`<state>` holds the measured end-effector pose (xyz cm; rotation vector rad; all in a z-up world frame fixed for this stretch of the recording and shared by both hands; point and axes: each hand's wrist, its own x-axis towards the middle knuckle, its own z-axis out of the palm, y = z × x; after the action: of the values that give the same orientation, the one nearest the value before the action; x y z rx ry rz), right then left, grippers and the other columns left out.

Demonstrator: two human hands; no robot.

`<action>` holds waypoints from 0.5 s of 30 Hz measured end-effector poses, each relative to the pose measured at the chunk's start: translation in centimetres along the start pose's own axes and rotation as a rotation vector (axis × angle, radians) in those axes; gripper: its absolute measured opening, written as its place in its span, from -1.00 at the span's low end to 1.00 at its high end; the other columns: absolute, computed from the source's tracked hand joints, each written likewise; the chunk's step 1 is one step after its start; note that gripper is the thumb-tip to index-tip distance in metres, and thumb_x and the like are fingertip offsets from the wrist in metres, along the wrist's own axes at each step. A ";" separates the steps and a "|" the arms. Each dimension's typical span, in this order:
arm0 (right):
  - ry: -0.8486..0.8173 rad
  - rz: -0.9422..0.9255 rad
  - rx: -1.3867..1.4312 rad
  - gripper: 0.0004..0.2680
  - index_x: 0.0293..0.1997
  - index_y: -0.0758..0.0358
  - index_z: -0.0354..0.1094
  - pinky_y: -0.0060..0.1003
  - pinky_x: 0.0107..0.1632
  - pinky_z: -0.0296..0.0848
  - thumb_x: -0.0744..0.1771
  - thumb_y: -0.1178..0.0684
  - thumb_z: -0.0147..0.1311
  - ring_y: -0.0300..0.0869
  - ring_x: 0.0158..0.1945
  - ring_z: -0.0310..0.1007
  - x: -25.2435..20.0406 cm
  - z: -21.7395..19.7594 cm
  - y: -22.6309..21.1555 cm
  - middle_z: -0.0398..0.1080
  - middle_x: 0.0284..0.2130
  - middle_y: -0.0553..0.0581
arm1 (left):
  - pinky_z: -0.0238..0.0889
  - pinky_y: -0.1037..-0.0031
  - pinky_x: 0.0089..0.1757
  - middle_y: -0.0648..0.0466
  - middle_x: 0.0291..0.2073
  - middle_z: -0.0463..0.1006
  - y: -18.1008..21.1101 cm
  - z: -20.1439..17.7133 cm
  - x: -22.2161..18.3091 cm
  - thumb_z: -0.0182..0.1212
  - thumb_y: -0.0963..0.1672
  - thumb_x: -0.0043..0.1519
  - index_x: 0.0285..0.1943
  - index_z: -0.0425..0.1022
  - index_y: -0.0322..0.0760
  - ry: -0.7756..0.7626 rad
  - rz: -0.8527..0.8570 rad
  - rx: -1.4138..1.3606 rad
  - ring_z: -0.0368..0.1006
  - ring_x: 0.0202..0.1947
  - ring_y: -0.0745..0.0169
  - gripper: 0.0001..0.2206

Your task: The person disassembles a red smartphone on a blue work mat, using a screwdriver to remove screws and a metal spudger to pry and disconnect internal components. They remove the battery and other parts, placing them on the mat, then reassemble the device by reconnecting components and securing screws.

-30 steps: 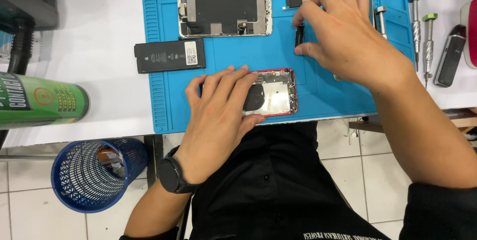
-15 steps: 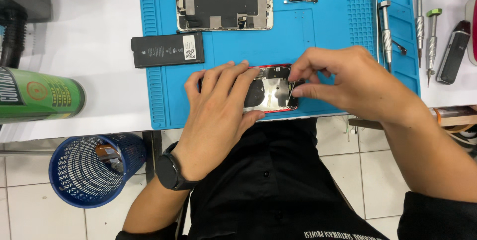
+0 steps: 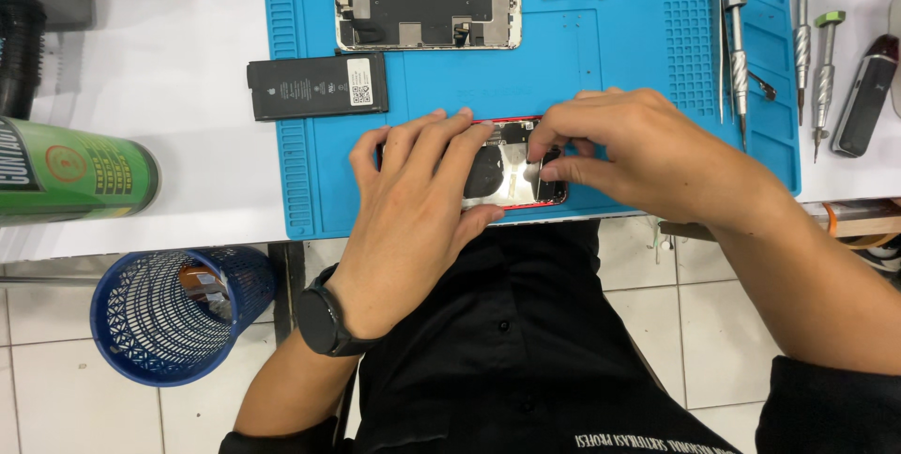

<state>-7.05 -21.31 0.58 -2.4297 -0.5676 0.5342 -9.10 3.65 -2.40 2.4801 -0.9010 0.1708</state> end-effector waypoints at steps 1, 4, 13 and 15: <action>-0.010 -0.009 -0.013 -0.90 -0.09 -0.04 0.48 -0.25 -0.07 0.36 0.34 0.03 0.18 -0.24 -0.18 0.50 0.1 0.0 -0.1 0.59 -0.28 -0.20 | -0.01 0.03 0.14 0.02 0.26 0.41 0.0 0.0 0.0 0.54 -0.01 0.07 0.32 0.36 -0.22 -0.001 -0.003 0.002 0.30 0.26 -0.04 -0.35; -0.003 -0.042 -0.035 -0.89 -0.07 0.01 0.47 -0.20 -0.04 0.36 0.33 0.05 0.19 -0.18 -0.13 0.48 0.1 0.1 -0.1 0.55 -0.24 -0.12 | -0.01 0.03 0.14 0.03 0.26 0.42 0.0 0.1 0.0 0.55 0.00 0.06 0.33 0.36 -0.21 -0.004 -0.007 0.012 0.30 0.25 -0.04 -0.34; 0.045 -0.015 -0.021 -0.80 0.03 0.11 0.43 -0.20 -0.08 0.42 0.32 0.13 0.22 -0.13 -0.11 0.45 -0.4 0.2 -1.1 0.33 -0.10 0.06 | -0.01 0.03 0.14 0.03 0.23 0.42 0.1 -0.2 0.2 0.55 0.00 0.06 0.32 0.37 -0.22 -0.008 0.006 0.034 0.30 0.21 -0.03 -0.34; 0.078 -0.027 -0.019 -0.78 0.04 0.15 0.42 -0.21 -0.07 0.44 0.30 0.16 0.24 -0.11 -0.08 0.43 -1.3 0.0 -1.4 0.31 -0.07 0.08 | 0.00 0.04 0.14 0.02 0.22 0.43 0.0 -0.3 0.3 0.56 0.00 0.05 0.32 0.37 -0.22 -0.007 0.011 0.046 0.31 0.20 -0.02 -0.34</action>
<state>-8.49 -20.93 1.76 -2.4453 -0.5737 0.4226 -8.86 3.63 -2.08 2.5194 -0.9242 0.1886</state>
